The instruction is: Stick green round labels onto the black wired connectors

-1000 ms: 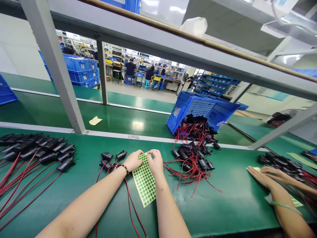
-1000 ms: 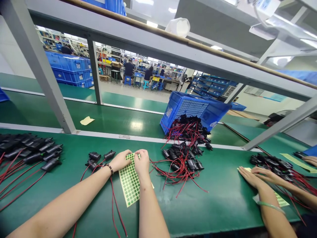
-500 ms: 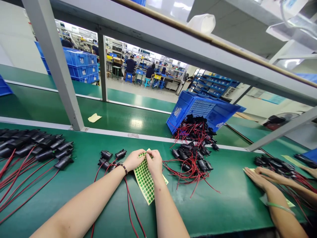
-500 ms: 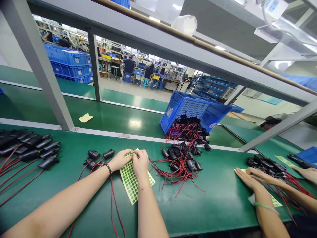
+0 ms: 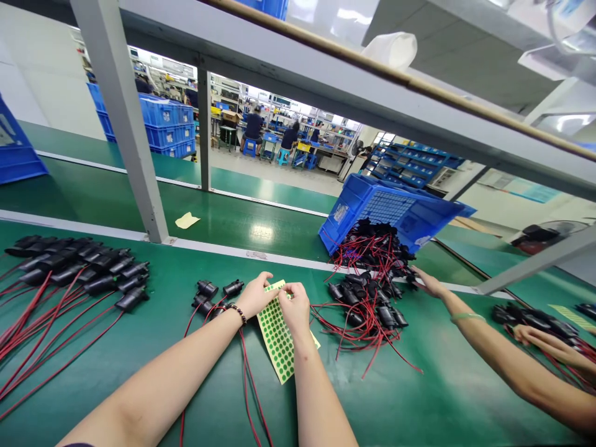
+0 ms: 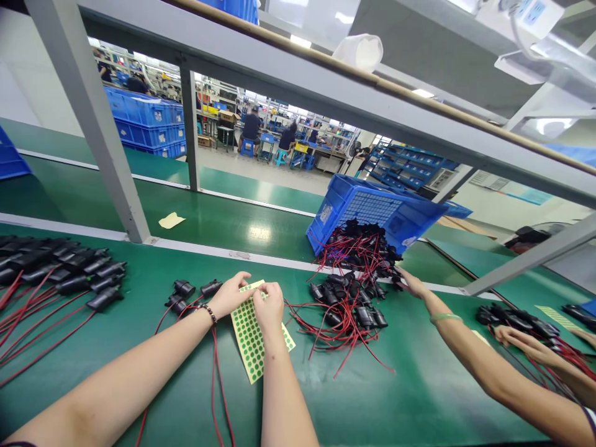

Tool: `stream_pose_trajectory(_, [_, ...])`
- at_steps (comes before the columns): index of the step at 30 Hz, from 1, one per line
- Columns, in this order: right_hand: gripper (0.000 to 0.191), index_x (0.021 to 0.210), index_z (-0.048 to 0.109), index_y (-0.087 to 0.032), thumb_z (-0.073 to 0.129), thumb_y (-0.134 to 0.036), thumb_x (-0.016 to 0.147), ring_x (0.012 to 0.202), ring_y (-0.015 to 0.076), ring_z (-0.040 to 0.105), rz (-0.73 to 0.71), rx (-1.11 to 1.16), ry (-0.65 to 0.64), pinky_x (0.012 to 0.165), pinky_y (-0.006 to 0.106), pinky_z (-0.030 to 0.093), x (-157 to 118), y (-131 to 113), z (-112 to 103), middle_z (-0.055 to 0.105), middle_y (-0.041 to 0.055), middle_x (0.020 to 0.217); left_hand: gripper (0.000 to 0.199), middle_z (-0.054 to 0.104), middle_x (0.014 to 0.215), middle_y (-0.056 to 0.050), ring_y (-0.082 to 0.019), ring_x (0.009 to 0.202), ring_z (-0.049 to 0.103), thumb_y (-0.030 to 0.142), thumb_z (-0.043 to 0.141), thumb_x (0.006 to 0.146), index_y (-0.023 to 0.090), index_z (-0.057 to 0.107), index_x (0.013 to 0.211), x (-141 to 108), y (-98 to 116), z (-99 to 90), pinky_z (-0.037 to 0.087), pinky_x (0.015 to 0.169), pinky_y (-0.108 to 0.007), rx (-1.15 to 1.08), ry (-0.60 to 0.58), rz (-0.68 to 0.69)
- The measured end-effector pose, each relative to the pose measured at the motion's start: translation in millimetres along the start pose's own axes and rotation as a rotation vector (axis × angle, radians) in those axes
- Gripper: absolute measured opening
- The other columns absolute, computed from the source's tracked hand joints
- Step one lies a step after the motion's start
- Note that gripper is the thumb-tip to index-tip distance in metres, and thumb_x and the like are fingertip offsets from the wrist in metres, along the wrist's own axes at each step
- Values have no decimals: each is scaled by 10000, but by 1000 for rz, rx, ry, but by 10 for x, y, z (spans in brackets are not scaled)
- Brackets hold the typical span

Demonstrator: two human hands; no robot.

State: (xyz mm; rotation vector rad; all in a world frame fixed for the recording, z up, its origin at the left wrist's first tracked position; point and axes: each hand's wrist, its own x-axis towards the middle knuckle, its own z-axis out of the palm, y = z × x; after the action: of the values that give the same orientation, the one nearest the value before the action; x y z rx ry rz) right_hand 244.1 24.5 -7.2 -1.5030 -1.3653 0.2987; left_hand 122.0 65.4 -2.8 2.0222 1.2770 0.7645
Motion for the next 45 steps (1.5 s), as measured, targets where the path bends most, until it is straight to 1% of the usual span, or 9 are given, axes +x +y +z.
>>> stream_pose_trajectory(4, [80, 618, 561, -192, 504, -201, 674, 671, 141, 480, 29, 55, 53, 640, 255, 378, 19, -45, -35, 518, 2, 689, 436, 486, 1202, -120, -230, 1128, 412, 322, 409, 801, 132, 421, 1193, 65, -24, -410, 300, 962, -344, 177, 90, 3])
stream_pose_trajectory(8, [103, 620, 562, -178, 507, -231, 690, 633, 124, 475, 72, 112, 106, 574, 235, 378, 6, -128, -67, 519, 18, 734, 317, 595, 1003, -139, -296, 1030, 479, 360, 465, 738, 133, 610, 905, 36, -211, -818, 345, 892, -412, 323, 16, -61])
stream_pose_trajectory(12, [114, 599, 559, -176, 534, -248, 684, 628, 117, 474, 105, 218, 94, 578, 233, 386, -35, -214, -58, 510, 20, 756, 232, 615, 825, -179, -374, 919, 517, 339, 613, 574, 116, 595, 635, -71, -369, -798, 365, 794, -480, 418, -54, -137])
stream_pose_trajectory(18, [135, 565, 552, -169, 569, -268, 656, 643, 123, 470, 167, 366, 32, 568, 233, 382, -68, -260, -1, 519, 24, 750, 215, 600, 793, -63, -210, 768, 574, 282, 571, 640, 164, 493, 802, -218, -285, -701, 419, 673, -304, 343, -23, -163])
stream_pose_trajectory(20, [127, 580, 553, -166, 570, -264, 659, 651, 121, 468, 197, 442, 24, 592, 237, 382, -81, -267, 19, 518, 16, 733, 275, 575, 711, -1, -155, 640, 567, 306, 565, 669, 185, 437, 880, -320, -214, -756, 420, 579, -256, 132, -20, -177])
stream_pose_trajectory(24, [106, 611, 556, -167, 573, -254, 669, 622, 106, 444, 226, 588, -45, 616, 239, 375, -121, -298, 47, 510, -8, 689, 312, 489, 598, 59, -90, 467, 490, 299, 587, 690, 197, 408, 925, -578, -112, -838, 397, 450, -216, -769, -129, -279])
stream_pose_trajectory(29, [99, 614, 557, -163, 583, -243, 666, 588, 98, 414, 256, 674, -109, 593, 235, 363, -162, -362, 72, 477, -20, 633, 267, 563, 832, -60, -155, 762, 590, 304, 500, 772, 136, 476, 978, -752, -153, -802, 476, 736, -330, -1331, -299, -360])
stream_pose_trajectory(37, [70, 638, 552, -169, 599, -219, 652, 549, 94, 439, 441, 867, -312, 564, 233, 371, -307, -526, 182, 498, -20, 646, 361, 541, 787, 14, -123, 733, 529, 144, 581, 694, 205, 350, 964, -755, -240, -572, 418, 698, -264, -809, -65, -57])
stream_pose_trajectory(45, [78, 604, 551, -174, 574, -170, 679, 755, 137, 483, 263, 783, -350, 730, 267, 375, -428, -659, 229, 522, 2, 749, 238, 455, 885, -11, -138, 805, 452, 164, 448, 786, 191, 370, 1009, -838, -183, -448, 384, 745, -265, -395, 57, 89])
